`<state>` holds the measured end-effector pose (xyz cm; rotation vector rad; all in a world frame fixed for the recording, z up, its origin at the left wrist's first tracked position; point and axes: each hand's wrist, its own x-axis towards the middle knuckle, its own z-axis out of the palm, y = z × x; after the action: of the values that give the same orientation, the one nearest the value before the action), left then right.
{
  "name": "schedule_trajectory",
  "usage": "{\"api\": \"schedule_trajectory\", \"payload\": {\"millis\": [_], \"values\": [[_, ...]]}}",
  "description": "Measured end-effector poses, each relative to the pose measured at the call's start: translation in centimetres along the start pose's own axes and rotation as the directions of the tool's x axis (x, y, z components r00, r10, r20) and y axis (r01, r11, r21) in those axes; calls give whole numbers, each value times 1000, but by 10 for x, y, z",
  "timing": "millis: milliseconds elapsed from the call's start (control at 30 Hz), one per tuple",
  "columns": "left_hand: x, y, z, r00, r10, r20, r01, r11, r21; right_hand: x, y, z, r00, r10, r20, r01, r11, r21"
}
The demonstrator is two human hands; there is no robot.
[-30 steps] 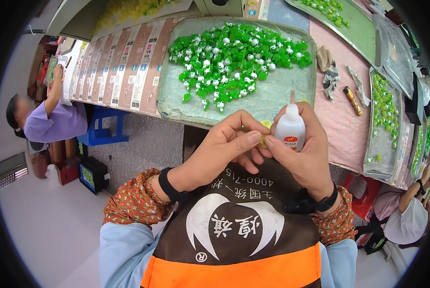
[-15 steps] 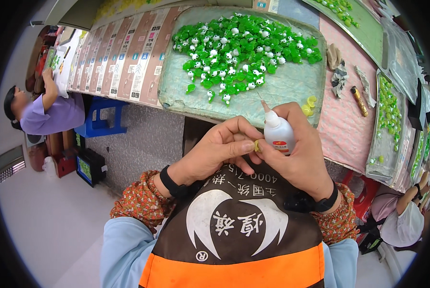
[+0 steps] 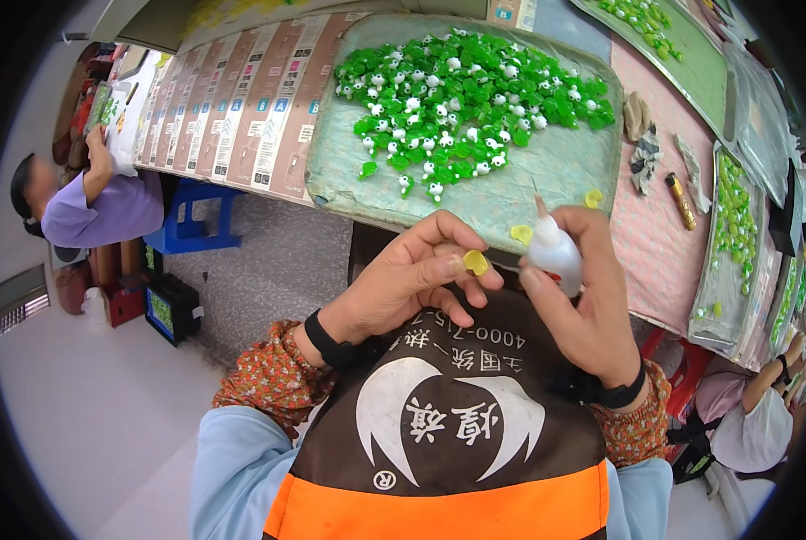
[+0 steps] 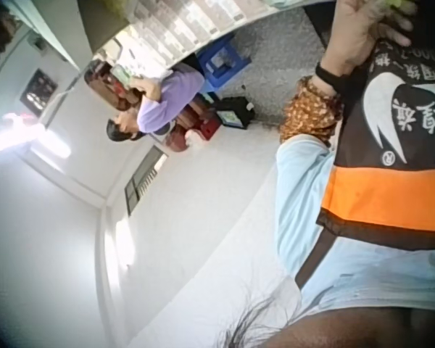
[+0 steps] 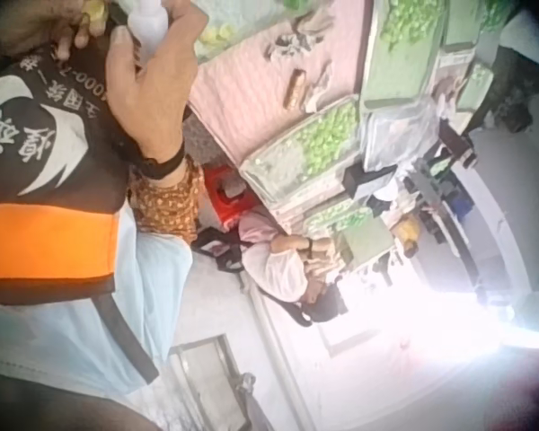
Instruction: The person assembles small green plastic toys by applying glue from a bottle to yellow plastic caps and attaching them to green bodies. The person handles the components one at a time, repeatedly picking up parts, applying adhesive, and joining them before placing the finished units on a tray.
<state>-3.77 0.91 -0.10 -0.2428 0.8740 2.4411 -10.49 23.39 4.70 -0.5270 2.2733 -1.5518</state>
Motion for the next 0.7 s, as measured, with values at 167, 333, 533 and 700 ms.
{"api": "schedule_trajectory", "payload": {"millis": [167,333,533,700], "values": [[-1,0,-7,998,66,-19,-68,993,-98,-13,2,-20,977,-205,58,210,972,-107],[2,-1,-10,996,86,-35,-90,990,-109,-21,-3,-19,947,-319,23,320,942,-97],[4,-3,-17,990,137,42,-132,986,-101,-16,-4,-13,906,-423,8,423,903,-83],[4,-3,-17,992,121,29,-119,991,-65,-15,1,-5,880,-475,-21,472,877,-86]]}}
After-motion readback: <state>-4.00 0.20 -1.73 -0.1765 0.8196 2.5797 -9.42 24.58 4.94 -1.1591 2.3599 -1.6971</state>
